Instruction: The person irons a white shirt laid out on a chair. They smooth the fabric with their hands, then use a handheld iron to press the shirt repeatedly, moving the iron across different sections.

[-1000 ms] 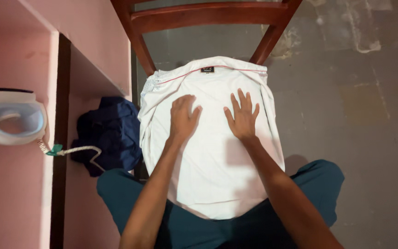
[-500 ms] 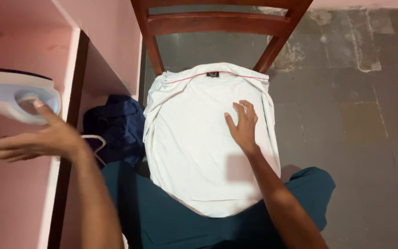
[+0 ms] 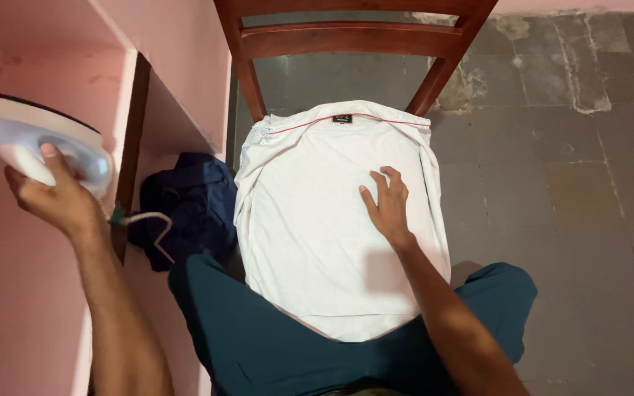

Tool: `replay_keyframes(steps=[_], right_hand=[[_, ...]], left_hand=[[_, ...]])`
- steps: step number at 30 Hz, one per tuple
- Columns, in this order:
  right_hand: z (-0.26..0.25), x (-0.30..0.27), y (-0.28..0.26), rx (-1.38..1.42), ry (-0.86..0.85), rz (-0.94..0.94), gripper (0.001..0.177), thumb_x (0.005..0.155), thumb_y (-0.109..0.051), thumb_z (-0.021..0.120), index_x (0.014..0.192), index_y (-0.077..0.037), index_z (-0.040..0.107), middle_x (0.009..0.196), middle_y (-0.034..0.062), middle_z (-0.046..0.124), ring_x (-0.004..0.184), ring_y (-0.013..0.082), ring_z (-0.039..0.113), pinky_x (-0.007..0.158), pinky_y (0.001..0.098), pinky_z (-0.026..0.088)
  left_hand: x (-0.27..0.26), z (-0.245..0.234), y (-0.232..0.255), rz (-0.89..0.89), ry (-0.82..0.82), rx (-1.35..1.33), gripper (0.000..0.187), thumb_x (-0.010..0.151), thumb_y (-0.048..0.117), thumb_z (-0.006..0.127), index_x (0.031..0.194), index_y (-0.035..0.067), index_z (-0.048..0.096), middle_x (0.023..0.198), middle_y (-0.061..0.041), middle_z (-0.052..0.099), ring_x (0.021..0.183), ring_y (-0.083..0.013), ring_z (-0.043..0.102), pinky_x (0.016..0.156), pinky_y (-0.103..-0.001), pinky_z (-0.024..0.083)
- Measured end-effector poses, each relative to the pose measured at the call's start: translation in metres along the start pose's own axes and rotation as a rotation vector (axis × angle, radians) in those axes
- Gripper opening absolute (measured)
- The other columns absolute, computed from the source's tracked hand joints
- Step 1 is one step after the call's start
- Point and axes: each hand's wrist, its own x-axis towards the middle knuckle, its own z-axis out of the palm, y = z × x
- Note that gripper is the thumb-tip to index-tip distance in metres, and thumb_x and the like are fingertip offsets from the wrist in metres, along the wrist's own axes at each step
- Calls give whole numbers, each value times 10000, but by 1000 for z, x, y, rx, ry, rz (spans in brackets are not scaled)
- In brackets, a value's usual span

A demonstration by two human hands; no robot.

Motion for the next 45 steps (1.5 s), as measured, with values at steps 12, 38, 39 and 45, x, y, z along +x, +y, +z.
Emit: replay_keyframes(steps=[12, 38, 39, 45], right_hand=[[-24, -9, 18, -1, -32, 75, 432, 1020, -271, 647, 1303, 53, 604, 1406, 264, 489, 1274, 418, 520, 1043, 523, 416], [-22, -25, -59, 795, -247, 727, 443, 990, -323, 628, 1290, -20, 504, 821, 109, 724, 732, 135, 679, 669, 274, 563], [-20, -25, -69, 774, -251, 756, 528, 978, -314, 649, 1367, -30, 434, 825, 116, 723, 756, 137, 685, 689, 279, 572], [-14, -21, -86, 966, -77, 812, 622, 945, -232, 670, 1425, -22, 334, 973, 140, 729, 897, 174, 699, 753, 325, 578]], left_hand=[[-75, 61, 166, -389, -519, 184, 249, 933, 226, 792, 878, -3, 713, 632, -16, 637, 482, -66, 525, 427, -249, 387], [-255, 193, 107, -1048, -1267, -61, 792, 1015, 625, 319, 1158, -70, 671, 923, -130, 701, 805, -179, 656, 722, -358, 548], [-256, 195, 109, -1018, -1285, -51, 821, 1015, 644, 286, 1169, -58, 682, 951, -118, 704, 845, -167, 654, 757, -340, 531], [-257, 205, 82, -1024, -1321, -11, 860, 1040, 671, 250, 1169, -73, 661, 938, -146, 701, 791, -200, 642, 747, -363, 538]])
